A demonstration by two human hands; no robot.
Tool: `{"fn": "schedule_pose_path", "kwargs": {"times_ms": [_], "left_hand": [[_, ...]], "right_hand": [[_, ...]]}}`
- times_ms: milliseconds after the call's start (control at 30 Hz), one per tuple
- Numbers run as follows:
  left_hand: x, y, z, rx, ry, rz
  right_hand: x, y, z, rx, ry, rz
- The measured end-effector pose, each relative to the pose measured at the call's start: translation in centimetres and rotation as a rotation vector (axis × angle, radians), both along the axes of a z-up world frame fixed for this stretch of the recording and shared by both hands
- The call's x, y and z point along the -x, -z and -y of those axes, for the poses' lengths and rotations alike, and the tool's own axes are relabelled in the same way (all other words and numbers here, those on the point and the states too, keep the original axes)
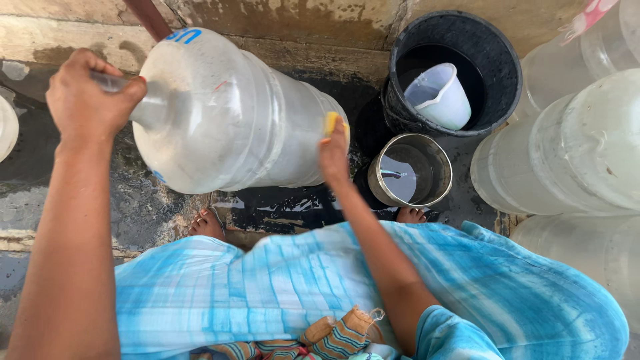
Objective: The person cleans large plastic water jugs by scrubbing the exterior with a sponge, rinsing them with water from a bucket, and shaking them to empty the contents.
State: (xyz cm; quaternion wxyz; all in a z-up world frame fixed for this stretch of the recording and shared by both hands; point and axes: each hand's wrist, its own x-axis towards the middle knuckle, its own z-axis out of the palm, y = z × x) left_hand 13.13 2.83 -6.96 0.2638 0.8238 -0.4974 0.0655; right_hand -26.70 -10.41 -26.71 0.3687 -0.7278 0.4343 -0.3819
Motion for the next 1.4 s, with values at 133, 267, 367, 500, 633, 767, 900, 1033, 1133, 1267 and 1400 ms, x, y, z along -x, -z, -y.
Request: {"fn": "schedule_pose_path", "kwargs": {"times_ms": [133, 267, 367, 500, 633, 767, 900, 1033, 1133, 1267, 1400], "left_hand": [[1.0, -0.6, 0.6, 0.028, -0.022, -0.004], [1.6, -1.4, 0.4, 0.013, -0.009, -0.029], [1.9, -1.9, -0.2, 0.000, 0.053, -0.045], [1.9, -2.8, -1.5, 0.097, 0.266, -0.101], [2.6, -2.5, -0.9, 0.059, 0.146, -0.024], [3.6, -1.2, -0.2, 0.068, -0.037, -0.006], [4.1, -1.9, 0.0, 0.056, -0.117, -0.034], [4.5, -3.8, 0.2, -0.067, -0.013, -0.094], [5.7, -4.1, 0.0, 0.101, 0.171, 0.112], [7.4, -4.3, 0.3, 0.210, 0.184, 0.107], [8.4, -3.6, 0.3, 0.194, 0.079, -0.004]], "right_hand": [[-5.1, -4.5, -6.8, 0.336, -0.251, 0.067], [-4.7, -6.3, -7.9, 0.424, -0.335, -0.062], [-2.8, -4.5, -3.6, 0.315, -0.181, -0.158], [0.1, -2.4, 2.1, 0.038, -0.067, -0.493], [-1.7, -4.2, 1.9, -0.029, -0.176, -0.260], [-7.1, -6.9, -5.2, 0.332, -0.122, -0.097], [-6.7, -7.7, -13.6, 0.511, -0.129, -0.038], [-6.4, -8.8, -12.5, 0.539, -0.131, -0.049], [-7.3, -11.1, -6.3, 0.195, -0.058, -0.011], [-7.2, -14.4, -2.2, 0.105, -0.204, 0.201], [-6.8, -13.1, -10.2, 0.277, -0.034, 0.150]]}}
